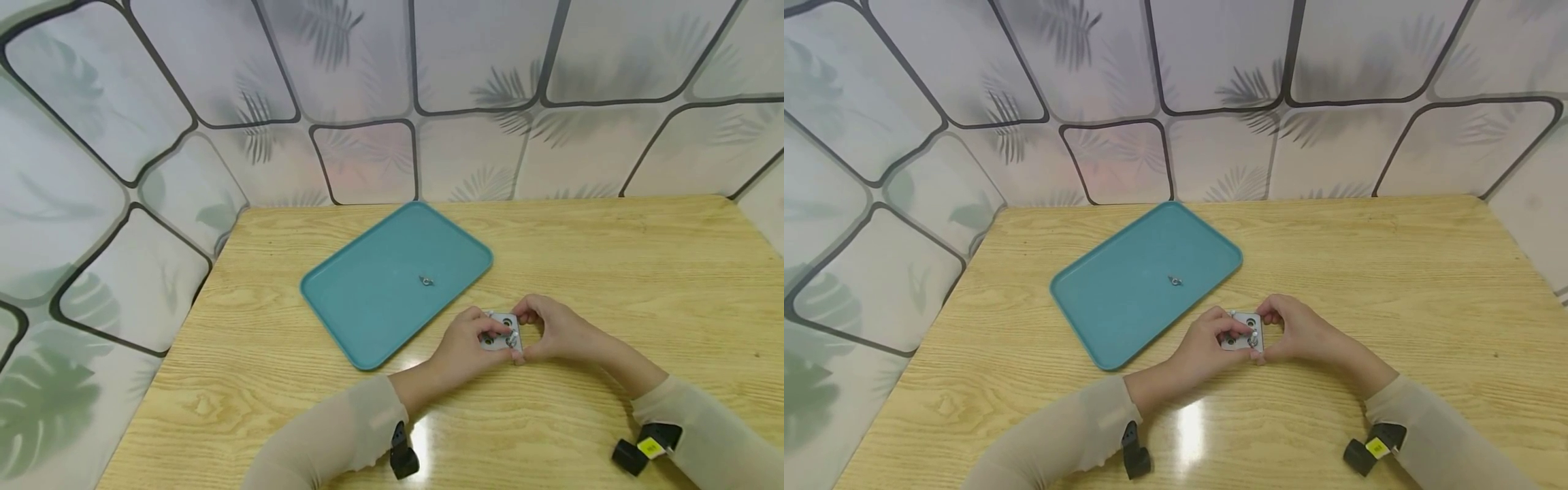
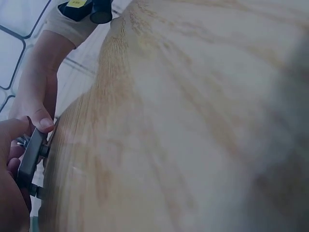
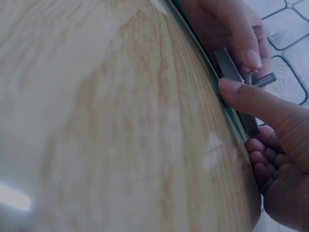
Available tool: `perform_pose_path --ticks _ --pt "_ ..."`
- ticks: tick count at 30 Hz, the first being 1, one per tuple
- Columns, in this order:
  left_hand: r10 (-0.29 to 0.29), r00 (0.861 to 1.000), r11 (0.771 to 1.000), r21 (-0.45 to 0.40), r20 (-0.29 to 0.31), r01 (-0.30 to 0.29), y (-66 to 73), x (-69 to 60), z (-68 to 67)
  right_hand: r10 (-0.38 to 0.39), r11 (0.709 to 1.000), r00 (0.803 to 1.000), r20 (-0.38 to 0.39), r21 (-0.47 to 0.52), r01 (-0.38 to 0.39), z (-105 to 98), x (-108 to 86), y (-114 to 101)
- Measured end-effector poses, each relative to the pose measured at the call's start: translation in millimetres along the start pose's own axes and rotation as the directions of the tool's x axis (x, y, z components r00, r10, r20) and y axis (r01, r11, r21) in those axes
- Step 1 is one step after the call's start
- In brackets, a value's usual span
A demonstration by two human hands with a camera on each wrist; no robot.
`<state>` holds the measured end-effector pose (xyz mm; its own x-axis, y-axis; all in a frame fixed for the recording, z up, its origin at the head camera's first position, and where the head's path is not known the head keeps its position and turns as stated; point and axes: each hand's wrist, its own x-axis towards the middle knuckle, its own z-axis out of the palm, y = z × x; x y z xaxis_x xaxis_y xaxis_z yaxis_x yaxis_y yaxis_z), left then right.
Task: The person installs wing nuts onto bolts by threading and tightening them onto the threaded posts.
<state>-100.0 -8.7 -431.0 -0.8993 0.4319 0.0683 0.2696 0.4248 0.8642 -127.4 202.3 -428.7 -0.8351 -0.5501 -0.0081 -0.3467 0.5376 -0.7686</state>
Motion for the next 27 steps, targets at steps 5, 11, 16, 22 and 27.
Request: perform_pose_path --ticks 5,11,16,22,27 --pt "0.038 0.999 0.999 0.003 -0.027 -0.038 -2.7 0.0 0.7 0.004 1.0 1.0 0.003 0.01 -0.004 0.3 -0.3 0.1" --pt "0.08 0.994 0.997 0.023 -0.072 -0.078 -4.7 0.0 -0.1 0.005 1.0 1.0 0.003 0.008 -0.005 0.2 0.1 0.2" --pt "0.057 0.995 0.998 0.032 -0.086 -0.055 -4.2 0.2 0.1 0.012 1.0 1.0 0.005 0.005 -0.012 -0.3 -0.2 -0.7" --pt "0.023 0.994 0.999 0.034 -0.102 -0.02 -4.3 1.3 2.5 0.021 1.0 1.0 0.005 0.008 -0.021 0.0 -0.6 -1.2" --pt "0.016 0.997 1.0 0.023 -0.08 -0.014 -2.8 0.4 2.7 0.021 1.0 1.0 0.005 -0.005 -0.021 0.3 -0.5 -0.4"
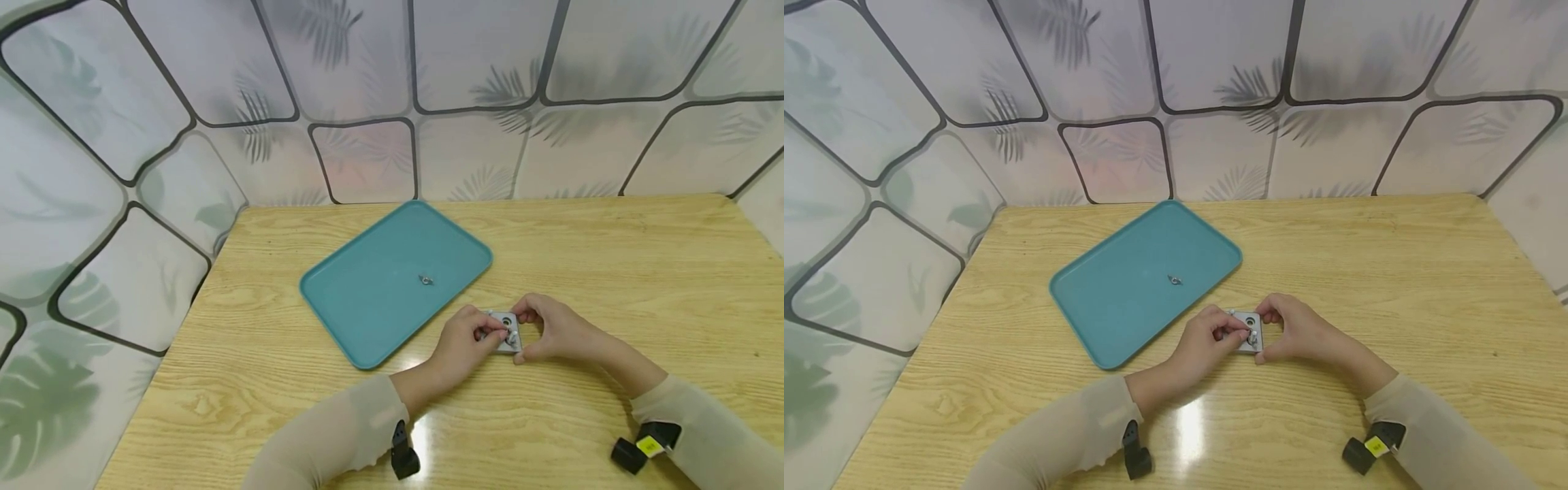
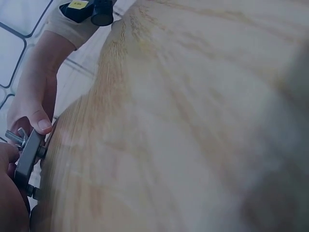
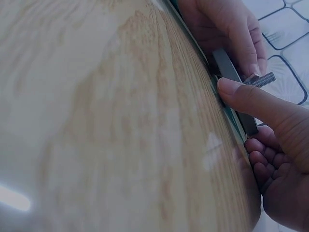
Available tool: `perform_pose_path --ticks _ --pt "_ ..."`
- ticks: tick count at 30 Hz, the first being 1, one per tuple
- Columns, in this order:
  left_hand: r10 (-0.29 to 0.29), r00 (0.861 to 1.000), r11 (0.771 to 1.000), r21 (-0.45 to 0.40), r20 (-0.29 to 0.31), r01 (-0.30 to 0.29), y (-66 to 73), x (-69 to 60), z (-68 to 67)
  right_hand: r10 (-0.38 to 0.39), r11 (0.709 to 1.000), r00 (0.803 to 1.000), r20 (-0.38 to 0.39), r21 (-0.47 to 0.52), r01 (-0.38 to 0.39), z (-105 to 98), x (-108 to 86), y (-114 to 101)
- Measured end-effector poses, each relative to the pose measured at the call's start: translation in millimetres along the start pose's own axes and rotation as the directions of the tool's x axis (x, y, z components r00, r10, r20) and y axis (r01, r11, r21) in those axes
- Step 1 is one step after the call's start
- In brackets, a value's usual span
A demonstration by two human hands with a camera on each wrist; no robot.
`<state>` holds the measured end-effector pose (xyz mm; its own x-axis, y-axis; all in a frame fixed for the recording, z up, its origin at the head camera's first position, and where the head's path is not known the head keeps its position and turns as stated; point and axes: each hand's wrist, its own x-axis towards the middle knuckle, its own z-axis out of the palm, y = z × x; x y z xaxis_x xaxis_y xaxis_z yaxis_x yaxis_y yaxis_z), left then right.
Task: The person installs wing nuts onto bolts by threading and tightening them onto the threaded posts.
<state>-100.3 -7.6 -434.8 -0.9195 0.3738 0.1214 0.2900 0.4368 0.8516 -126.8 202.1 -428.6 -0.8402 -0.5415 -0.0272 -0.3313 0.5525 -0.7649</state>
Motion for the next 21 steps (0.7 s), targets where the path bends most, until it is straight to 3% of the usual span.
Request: perform_pose_path --ticks 6,11,21 --pt "-0.028 0.998 0.999 -0.034 0.049 0.029 2.5 -0.7 0.8 0.004 1.0 1.0 -0.003 -0.021 -0.004 -0.2 -0.2 0.3" --pt "-0.03 0.997 1.0 0.003 0.067 0.03 4.5 -2.2 0.6 -0.006 0.999 1.0 -0.005 -0.035 0.006 -0.8 0.0 -0.4" --pt "0.065 0.998 0.998 0.004 -0.003 -0.065 -3.6 -3.5 1.3 0.001 1.0 1.0 0.004 0.005 -0.001 -0.6 -0.2 -0.3"
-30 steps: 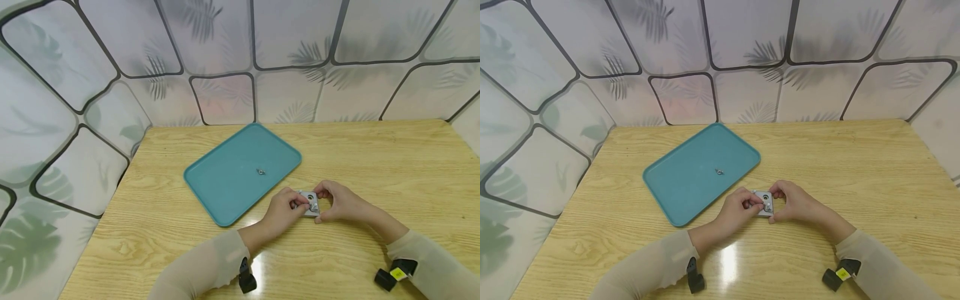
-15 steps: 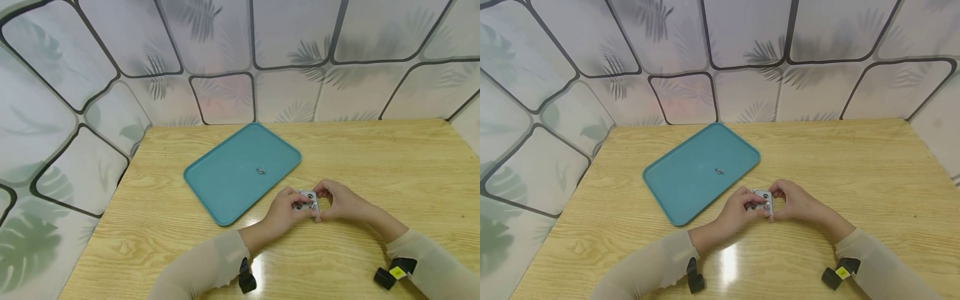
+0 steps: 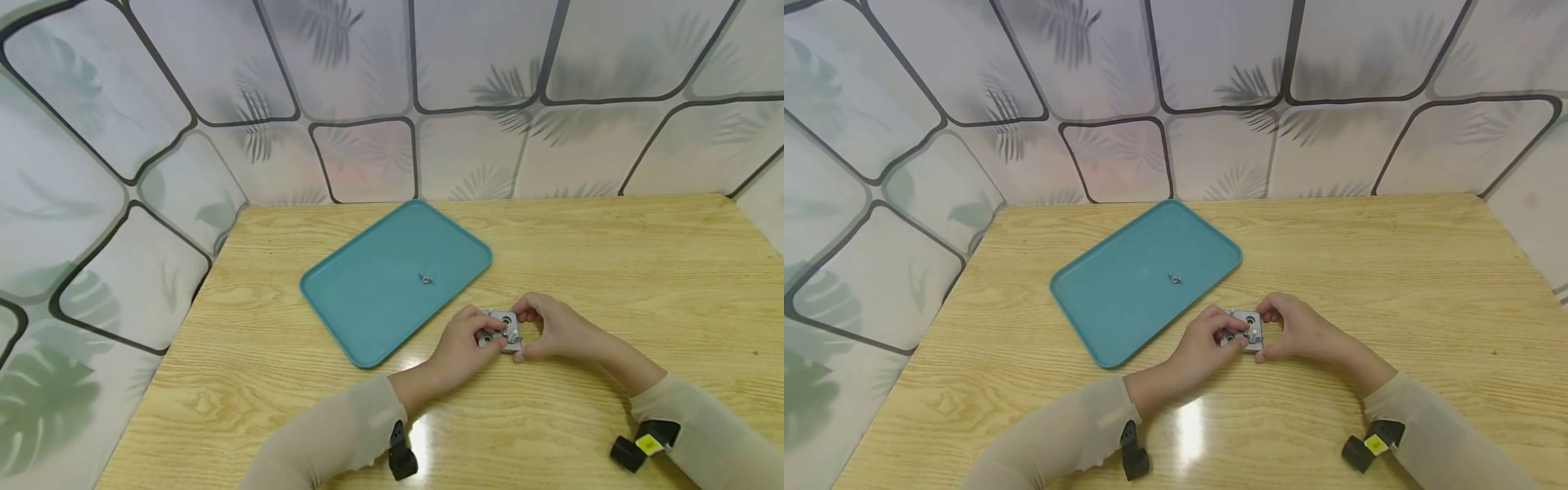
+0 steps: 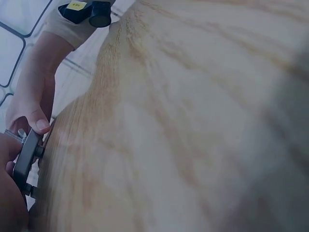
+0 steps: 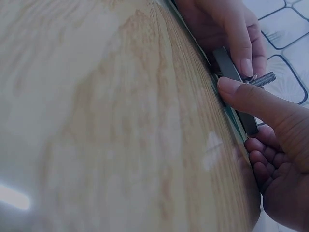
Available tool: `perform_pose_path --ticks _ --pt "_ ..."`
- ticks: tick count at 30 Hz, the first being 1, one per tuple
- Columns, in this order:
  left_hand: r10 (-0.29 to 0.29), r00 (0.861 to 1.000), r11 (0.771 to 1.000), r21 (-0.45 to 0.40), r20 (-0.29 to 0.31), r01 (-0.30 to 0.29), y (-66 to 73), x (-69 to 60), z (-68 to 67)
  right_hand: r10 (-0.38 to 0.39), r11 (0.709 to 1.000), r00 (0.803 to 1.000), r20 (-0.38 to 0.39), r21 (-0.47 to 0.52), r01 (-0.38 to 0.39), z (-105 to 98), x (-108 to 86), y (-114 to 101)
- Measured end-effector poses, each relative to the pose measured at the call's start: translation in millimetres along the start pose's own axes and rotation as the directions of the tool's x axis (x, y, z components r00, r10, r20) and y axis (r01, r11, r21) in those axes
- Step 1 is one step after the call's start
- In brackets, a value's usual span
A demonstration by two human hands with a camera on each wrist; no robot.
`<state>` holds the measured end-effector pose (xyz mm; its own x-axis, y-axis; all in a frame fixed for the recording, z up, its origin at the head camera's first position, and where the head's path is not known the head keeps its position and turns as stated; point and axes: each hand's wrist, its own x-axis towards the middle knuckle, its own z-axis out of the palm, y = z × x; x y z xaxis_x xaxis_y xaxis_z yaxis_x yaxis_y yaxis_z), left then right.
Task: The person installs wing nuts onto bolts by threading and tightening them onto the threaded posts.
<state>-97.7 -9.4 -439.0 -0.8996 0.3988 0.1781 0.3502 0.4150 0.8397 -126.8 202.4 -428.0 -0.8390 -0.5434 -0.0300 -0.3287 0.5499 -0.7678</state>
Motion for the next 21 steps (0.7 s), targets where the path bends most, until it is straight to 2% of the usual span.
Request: perform_pose_path --ticks 9,16,21 --pt "-0.064 0.997 0.998 -0.011 -0.047 0.063 5.6 0.8 -0.7 -0.011 1.0 1.0 -0.006 0.002 0.011 0.7 0.6 1.4" --pt "-0.057 0.998 0.998 -0.018 -0.041 0.056 5.8 1.0 -1.0 -0.012 1.0 1.0 -0.007 0.005 0.012 1.0 0.2 1.6" --pt "-0.058 0.996 0.998 -0.012 -0.064 0.057 6.6 1.4 -0.8 -0.001 1.0 1.0 -0.002 0.007 0.001 -0.1 0.2 -0.3"
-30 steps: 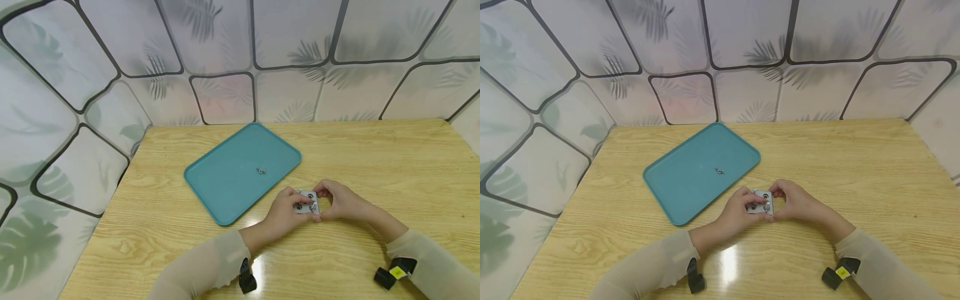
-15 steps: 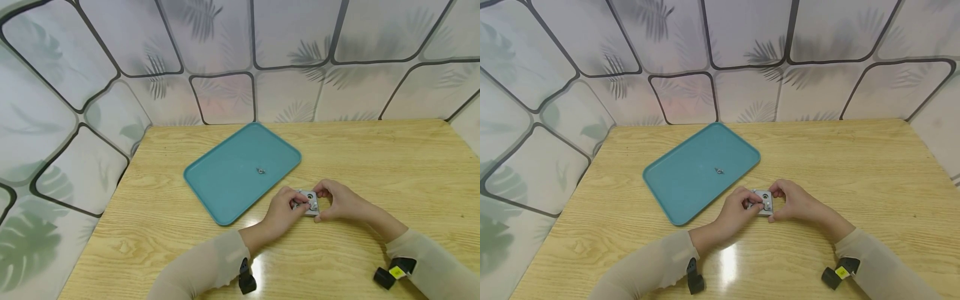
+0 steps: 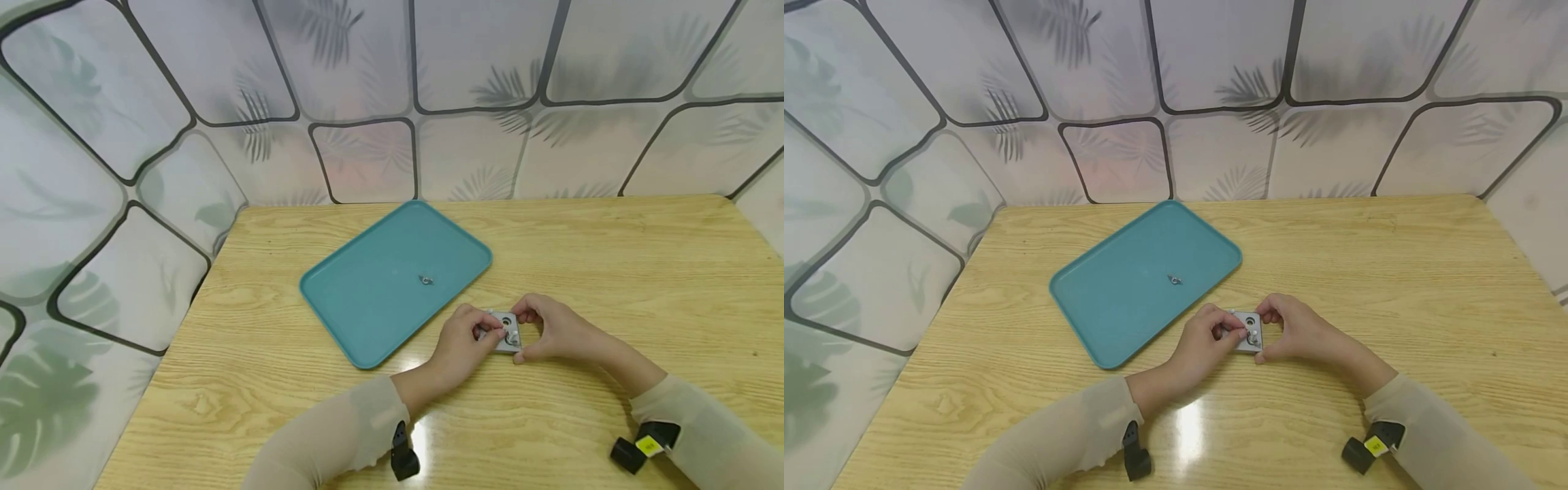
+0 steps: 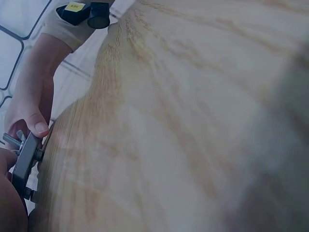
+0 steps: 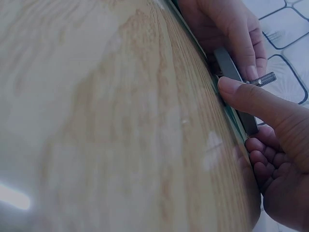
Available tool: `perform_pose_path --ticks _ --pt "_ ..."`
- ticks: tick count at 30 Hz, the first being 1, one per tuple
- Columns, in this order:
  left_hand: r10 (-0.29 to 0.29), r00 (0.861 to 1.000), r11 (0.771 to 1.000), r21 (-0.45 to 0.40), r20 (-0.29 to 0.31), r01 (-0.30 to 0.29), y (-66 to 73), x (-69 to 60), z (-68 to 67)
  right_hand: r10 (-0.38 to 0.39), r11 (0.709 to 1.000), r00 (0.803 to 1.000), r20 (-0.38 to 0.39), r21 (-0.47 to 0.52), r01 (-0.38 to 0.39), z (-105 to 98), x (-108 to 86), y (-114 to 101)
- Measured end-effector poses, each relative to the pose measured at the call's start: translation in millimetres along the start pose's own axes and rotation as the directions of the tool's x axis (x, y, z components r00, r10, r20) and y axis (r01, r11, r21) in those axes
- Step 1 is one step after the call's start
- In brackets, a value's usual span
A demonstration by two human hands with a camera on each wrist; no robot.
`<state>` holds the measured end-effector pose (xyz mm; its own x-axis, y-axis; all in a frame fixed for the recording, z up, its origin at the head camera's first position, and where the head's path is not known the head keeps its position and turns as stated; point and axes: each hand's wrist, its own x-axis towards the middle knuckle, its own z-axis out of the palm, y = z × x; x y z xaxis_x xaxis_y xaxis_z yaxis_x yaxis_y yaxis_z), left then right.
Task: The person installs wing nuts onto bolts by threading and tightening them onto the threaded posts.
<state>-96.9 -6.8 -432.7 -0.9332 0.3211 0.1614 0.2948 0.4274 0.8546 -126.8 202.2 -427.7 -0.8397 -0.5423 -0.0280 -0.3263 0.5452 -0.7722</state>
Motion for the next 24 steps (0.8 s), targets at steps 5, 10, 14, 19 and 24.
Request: perform_pose_path --ticks 5,10,14,19,24 --pt "-0.004 1.0 1.0 0.003 0.008 0.004 0.3 -0.2 -0.3 0.008 1.0 1.0 0.002 -0.005 -0.008 -0.3 -0.2 -1.8" --pt "-0.016 0.998 0.999 -0.028 0.059 0.017 -0.2 -0.2 0.0 0.001 1.0 1.0 0.003 -0.013 -0.001 -0.2 -0.6 -2.0" --pt "-0.018 0.995 0.999 -0.047 0.102 0.023 -1.1 -0.2 1.2 -0.01 1.0 1.0 -0.007 -0.028 0.009 0.2 -0.6 -0.2" --pt "0.005 0.996 1.0 -0.025 0.095 -0.002 -1.9 -1.0 2.2 -0.018 0.999 1.0 -0.014 -0.041 0.018 0.5 0.2 2.5" --pt "0.009 0.996 1.0 -0.017 0.086 -0.007 -2.5 -2.0 2.0 -0.013 1.0 1.0 -0.006 -0.028 0.013 0.4 0.5 3.0"
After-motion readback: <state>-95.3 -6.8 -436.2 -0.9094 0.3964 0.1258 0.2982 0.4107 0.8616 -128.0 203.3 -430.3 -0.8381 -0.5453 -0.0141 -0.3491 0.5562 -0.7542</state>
